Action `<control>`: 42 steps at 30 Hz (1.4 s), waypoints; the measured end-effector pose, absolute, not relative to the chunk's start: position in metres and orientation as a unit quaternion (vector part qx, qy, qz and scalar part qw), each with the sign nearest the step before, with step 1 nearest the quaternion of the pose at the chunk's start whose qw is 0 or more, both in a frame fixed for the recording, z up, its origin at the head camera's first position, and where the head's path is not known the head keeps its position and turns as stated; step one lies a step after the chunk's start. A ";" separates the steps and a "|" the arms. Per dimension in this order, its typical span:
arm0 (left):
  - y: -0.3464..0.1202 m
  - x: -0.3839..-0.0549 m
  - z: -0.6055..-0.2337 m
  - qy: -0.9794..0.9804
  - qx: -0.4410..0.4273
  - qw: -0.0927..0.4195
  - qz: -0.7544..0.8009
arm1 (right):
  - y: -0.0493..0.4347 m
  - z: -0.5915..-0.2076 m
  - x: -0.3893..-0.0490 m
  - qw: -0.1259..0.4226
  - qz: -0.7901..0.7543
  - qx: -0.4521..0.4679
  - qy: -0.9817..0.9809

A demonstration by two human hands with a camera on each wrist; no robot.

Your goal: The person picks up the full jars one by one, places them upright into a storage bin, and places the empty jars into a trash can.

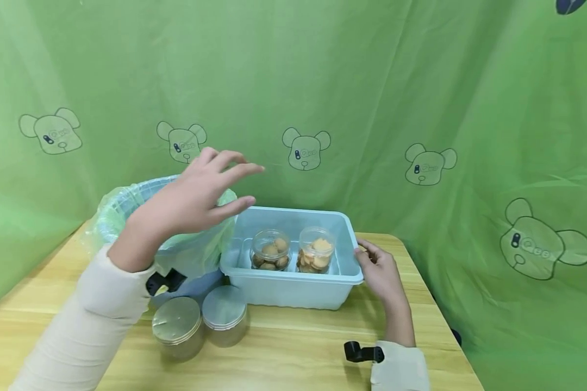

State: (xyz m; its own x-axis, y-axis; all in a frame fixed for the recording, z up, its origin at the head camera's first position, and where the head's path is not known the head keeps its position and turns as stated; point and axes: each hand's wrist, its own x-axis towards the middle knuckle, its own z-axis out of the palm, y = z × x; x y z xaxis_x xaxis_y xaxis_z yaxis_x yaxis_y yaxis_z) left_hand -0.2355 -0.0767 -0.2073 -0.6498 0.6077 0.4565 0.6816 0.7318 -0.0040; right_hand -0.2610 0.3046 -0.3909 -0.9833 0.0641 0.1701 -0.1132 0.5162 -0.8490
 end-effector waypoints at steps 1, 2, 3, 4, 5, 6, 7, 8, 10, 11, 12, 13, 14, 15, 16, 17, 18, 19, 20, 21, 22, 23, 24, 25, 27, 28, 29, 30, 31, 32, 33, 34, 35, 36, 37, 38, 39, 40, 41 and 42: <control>-0.084 -0.234 -0.208 -0.905 -0.351 0.224 -0.090 | 0.304 -0.391 -0.261 0.090 0.492 0.015 -0.866; -0.091 -0.233 -0.210 -0.905 -0.345 0.230 -0.095 | 0.303 -0.390 -0.260 0.090 0.494 0.017 -0.865; -0.098 -0.232 -0.212 -0.905 -0.339 0.235 -0.100 | 0.303 -0.390 -0.260 0.090 0.496 0.020 -0.863; -0.105 -0.231 -0.214 -0.905 -0.335 0.242 -0.105 | 0.302 -0.390 -0.260 0.091 0.498 0.023 -0.862; -0.112 -0.231 -0.216 -0.904 -0.331 0.248 -0.110 | 0.302 -0.390 -0.260 0.092 0.499 0.025 -0.861; -0.118 -0.230 -0.218 -0.904 -0.326 0.253 -0.115 | 0.302 -0.390 -0.260 0.093 0.501 0.027 -0.860; -0.125 -0.229 -0.221 -0.904 -0.320 0.256 -0.121 | 0.301 -0.389 -0.261 0.093 0.502 0.030 -0.859; -0.132 -0.228 -0.223 -0.904 -0.314 0.259 -0.129 | 0.300 -0.389 -0.261 0.094 0.503 0.032 -0.858; -0.145 -0.225 -0.228 -0.907 -0.298 0.259 -0.144 | 0.299 -0.389 -0.261 0.094 0.504 0.033 -0.858; -0.152 -0.223 -0.230 -0.910 -0.288 0.258 -0.152 | 0.299 -0.389 -0.261 0.094 0.502 0.032 -0.859; -0.158 -0.221 -0.232 -0.912 -0.279 0.257 -0.160 | 0.298 -0.389 -0.261 0.094 0.501 0.031 -0.860; -0.165 -0.219 -0.235 -0.913 -0.269 0.257 -0.167 | 0.298 -0.389 -0.261 0.094 0.499 0.030 -0.861; -0.172 -0.217 -0.237 -0.914 -0.260 0.258 -0.174 | 0.297 -0.390 -0.261 0.094 0.498 0.029 -0.862; -0.178 -0.216 -0.239 -0.915 -0.251 0.259 -0.180 | 0.297 -0.390 -0.261 0.095 0.497 0.028 -0.862; -0.185 -0.215 -0.242 -0.916 -0.243 0.259 -0.185 | 0.297 -0.390 -0.261 0.095 0.496 0.028 -0.863; -0.191 -0.213 -0.244 -0.917 -0.236 0.260 -0.189 | 0.297 -0.390 -0.261 0.095 0.495 0.029 -0.863; -0.197 -0.213 -0.246 -0.918 -0.228 0.260 -0.193 | 0.298 -0.390 -0.262 0.095 0.495 0.029 -0.863; -0.203 -0.212 -0.249 -0.920 -0.220 0.259 -0.197 | 0.298 -0.390 -0.262 0.095 0.494 0.029 -0.864; -0.209 -0.212 -0.251 -0.921 -0.213 0.258 -0.200 | 0.298 -0.390 -0.262 0.096 0.493 0.029 -0.864; -0.214 -0.212 -0.254 -0.922 -0.206 0.257 -0.202 | 0.298 -0.390 -0.262 0.097 0.492 0.029 -0.865; -0.219 -0.211 -0.256 -0.924 -0.199 0.255 -0.205 | 0.298 -0.390 -0.262 0.097 0.490 0.028 -0.866; -0.223 -0.211 -0.259 -0.925 -0.193 0.255 -0.207 | 0.298 -0.390 -0.262 0.097 0.489 0.028 -0.866; -0.228 -0.211 -0.261 -0.925 -0.187 0.255 -0.210 | 0.299 -0.390 -0.262 0.098 0.487 0.027 -0.867; -0.232 -0.211 -0.264 -0.925 -0.181 0.255 -0.214 | 0.298 -0.390 -0.262 0.098 0.486 0.027 -0.868; -0.239 -0.212 -0.269 -0.926 -0.169 0.255 -0.222 | 0.299 -0.390 -0.262 0.096 0.485 0.027 -0.869; -0.243 -0.211 -0.271 -0.925 -0.164 0.257 -0.227 | 0.299 -0.390 -0.262 0.094 0.485 0.027 -0.869; -0.246 -0.211 -0.273 -0.924 -0.159 0.260 -0.233 | 0.299 -0.389 -0.262 0.093 0.485 0.027 -0.869; -0.249 -0.212 -0.275 -0.922 -0.155 0.262 -0.240 | 0.299 -0.389 -0.262 0.094 0.486 0.027 -0.869; -0.252 -0.212 -0.277 -0.921 -0.150 0.262 -0.247 | 0.299 -0.388 -0.262 0.095 0.486 0.027 -0.868; -0.254 -0.213 -0.279 -0.919 -0.146 0.263 -0.255 | 0.300 -0.388 -0.262 0.097 0.485 0.027 -0.869; -0.257 -0.214 -0.280 -0.917 -0.142 0.264 -0.261 | 0.300 -0.387 -0.262 0.099 0.484 0.026 -0.869; -0.259 -0.214 -0.282 -0.916 -0.138 0.264 -0.270 | 0.300 -0.387 -0.262 0.100 0.485 0.026 -0.868; -0.261 -0.215 -0.284 -0.914 -0.132 0.263 -0.280 | 0.300 -0.387 -0.262 0.100 0.486 0.025 -0.868; -0.263 -0.216 -0.286 -0.912 -0.127 0.262 -0.290 | 0.300 -0.387 -0.262 0.101 0.488 0.025 -0.867; -0.266 -0.216 -0.288 -0.909 -0.121 0.261 -0.300 | 0.300 -0.387 -0.262 0.099 0.489 0.024 -0.866; -0.268 -0.216 -0.290 -0.906 -0.118 0.261 -0.312 | 0.300 -0.387 -0.262 0.098 0.489 0.024 -0.866; -0.270 -0.215 -0.293 -0.901 -0.115 0.261 -0.326 | 0.299 -0.387 -0.261 0.096 0.491 0.024 -0.866; -0.273 -0.215 -0.295 -0.896 -0.110 0.260 -0.343 | 0.299 -0.388 -0.262 0.095 0.492 0.025 -0.865; -0.275 -0.214 -0.298 -0.891 -0.106 0.258 -0.358 | 0.298 -0.388 -0.262 0.094 0.493 0.025 -0.865; -0.276 -0.213 -0.300 -0.887 -0.102 0.256 -0.371 | 0.298 -0.389 -0.262 0.093 0.493 0.025 -0.865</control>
State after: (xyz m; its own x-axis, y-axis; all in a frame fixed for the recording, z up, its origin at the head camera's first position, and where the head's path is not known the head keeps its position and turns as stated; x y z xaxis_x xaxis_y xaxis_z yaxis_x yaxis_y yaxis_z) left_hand -0.2130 -0.2764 -0.3003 -0.8481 -0.0096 0.5298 0.3707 0.7036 0.6062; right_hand -0.2616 0.2978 -0.3886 -0.9814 0.0482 0.1856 -0.1351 0.5135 -0.8474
